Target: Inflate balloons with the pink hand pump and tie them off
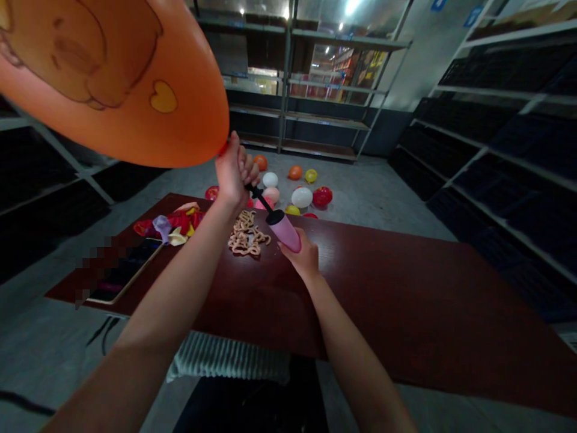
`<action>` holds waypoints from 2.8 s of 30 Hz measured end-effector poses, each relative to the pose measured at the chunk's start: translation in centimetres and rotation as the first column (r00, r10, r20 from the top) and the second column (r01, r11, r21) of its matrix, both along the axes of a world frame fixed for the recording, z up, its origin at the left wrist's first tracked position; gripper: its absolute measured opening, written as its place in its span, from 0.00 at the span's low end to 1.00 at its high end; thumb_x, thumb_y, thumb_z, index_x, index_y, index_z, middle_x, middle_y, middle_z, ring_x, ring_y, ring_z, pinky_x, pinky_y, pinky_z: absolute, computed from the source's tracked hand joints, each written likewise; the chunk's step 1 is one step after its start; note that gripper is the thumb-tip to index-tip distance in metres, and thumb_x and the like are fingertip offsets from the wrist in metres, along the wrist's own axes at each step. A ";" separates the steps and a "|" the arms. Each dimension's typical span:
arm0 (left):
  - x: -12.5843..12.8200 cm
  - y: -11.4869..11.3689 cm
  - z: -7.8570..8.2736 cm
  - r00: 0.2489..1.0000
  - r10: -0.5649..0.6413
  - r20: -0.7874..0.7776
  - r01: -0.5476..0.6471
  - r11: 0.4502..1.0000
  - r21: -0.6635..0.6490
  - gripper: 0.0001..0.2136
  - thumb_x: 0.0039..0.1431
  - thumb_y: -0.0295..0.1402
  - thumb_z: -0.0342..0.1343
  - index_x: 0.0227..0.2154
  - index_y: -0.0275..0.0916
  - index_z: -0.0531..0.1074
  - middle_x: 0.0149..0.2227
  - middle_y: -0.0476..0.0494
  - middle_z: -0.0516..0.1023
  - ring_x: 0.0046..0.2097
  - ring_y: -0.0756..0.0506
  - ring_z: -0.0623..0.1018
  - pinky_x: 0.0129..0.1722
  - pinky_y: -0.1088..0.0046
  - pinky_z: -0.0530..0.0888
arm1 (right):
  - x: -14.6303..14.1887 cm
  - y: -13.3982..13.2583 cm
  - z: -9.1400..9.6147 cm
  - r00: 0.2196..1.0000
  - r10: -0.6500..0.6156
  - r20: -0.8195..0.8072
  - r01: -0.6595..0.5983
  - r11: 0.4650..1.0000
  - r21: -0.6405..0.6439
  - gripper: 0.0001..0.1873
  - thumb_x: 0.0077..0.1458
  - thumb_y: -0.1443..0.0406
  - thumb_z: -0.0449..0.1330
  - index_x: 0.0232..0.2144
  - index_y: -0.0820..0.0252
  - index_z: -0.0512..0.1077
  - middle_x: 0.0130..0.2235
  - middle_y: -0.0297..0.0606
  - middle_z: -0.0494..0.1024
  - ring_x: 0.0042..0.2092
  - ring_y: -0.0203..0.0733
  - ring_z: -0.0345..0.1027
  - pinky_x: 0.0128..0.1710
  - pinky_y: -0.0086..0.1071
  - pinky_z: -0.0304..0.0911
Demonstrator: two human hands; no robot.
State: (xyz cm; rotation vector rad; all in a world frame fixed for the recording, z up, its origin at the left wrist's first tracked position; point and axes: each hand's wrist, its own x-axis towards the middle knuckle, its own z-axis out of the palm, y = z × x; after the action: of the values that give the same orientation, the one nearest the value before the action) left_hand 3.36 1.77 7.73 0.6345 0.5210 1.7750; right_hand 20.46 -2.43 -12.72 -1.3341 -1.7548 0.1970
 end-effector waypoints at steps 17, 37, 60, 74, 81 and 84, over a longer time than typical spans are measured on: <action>1.2 0.5 -7.5 0.951 0.261 0.164 -0.221 0.949 -0.225 0.26 0.71 0.36 0.52 0.17 0.40 0.49 0.13 0.57 0.47 0.13 0.54 0.52 0.13 0.77 0.51 | 0.0 0.5 0.2 0.926 -0.248 0.285 0.132 0.919 0.370 0.21 0.59 0.53 0.66 0.50 0.58 0.73 0.40 0.40 0.82 0.39 0.46 0.73 0.40 0.36 0.60; -11.5 -3.5 -2.7 0.929 0.331 0.164 -0.289 0.928 -0.236 0.24 0.76 0.38 0.41 0.20 0.40 0.46 0.14 0.57 0.46 0.13 0.55 0.51 0.15 0.77 0.53 | -0.5 -0.1 0.0 0.907 -0.047 0.419 -0.089 0.950 0.299 0.25 0.58 0.51 0.66 0.51 0.60 0.74 0.43 0.44 0.83 0.41 0.48 0.76 0.42 0.36 0.66; 3.8 2.1 -6.8 0.998 0.067 0.010 -0.065 0.989 -0.136 0.28 0.74 0.43 0.47 0.17 0.41 0.50 0.12 0.56 0.47 0.13 0.54 0.50 0.13 0.74 0.49 | 0.3 0.6 -0.5 0.981 -0.159 0.112 0.149 0.984 0.095 0.28 0.55 0.45 0.62 0.48 0.57 0.75 0.39 0.42 0.84 0.36 0.49 0.78 0.34 0.34 0.64; -5.6 0.1 -10.1 0.933 0.254 0.257 -0.177 0.942 -0.287 0.21 0.72 0.30 0.43 0.20 0.40 0.49 0.14 0.57 0.49 0.13 0.55 0.54 0.16 0.78 0.54 | -0.3 0.3 -0.3 0.876 -0.067 0.478 -0.041 0.976 0.212 0.27 0.57 0.48 0.66 0.51 0.58 0.74 0.41 0.43 0.83 0.38 0.45 0.75 0.37 0.34 0.59; -10.6 -1.4 -8.2 0.904 0.376 0.205 -0.299 0.896 -0.329 0.21 0.71 0.30 0.44 0.20 0.39 0.47 0.14 0.58 0.47 0.13 0.55 0.52 0.17 0.78 0.53 | -0.4 -0.1 0.0 0.850 -0.061 0.523 -0.076 0.969 0.236 0.25 0.57 0.50 0.67 0.51 0.58 0.74 0.40 0.42 0.82 0.38 0.44 0.74 0.37 0.34 0.59; -12.0 -2.4 -6.4 0.903 0.382 0.194 -0.315 0.898 -0.306 0.22 0.73 0.32 0.43 0.21 0.39 0.46 0.14 0.58 0.47 0.13 0.55 0.52 0.17 0.78 0.54 | -0.6 -0.1 0.1 0.856 -0.055 0.514 -0.082 0.967 0.241 0.26 0.56 0.50 0.68 0.51 0.58 0.74 0.40 0.41 0.83 0.38 0.46 0.75 0.37 0.35 0.61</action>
State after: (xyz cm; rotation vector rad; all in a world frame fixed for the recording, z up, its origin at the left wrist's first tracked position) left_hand -8.65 -0.59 1.32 0.1225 0.7196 2.0403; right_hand 19.90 -2.52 -12.66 -1.2533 -2.1466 -0.4138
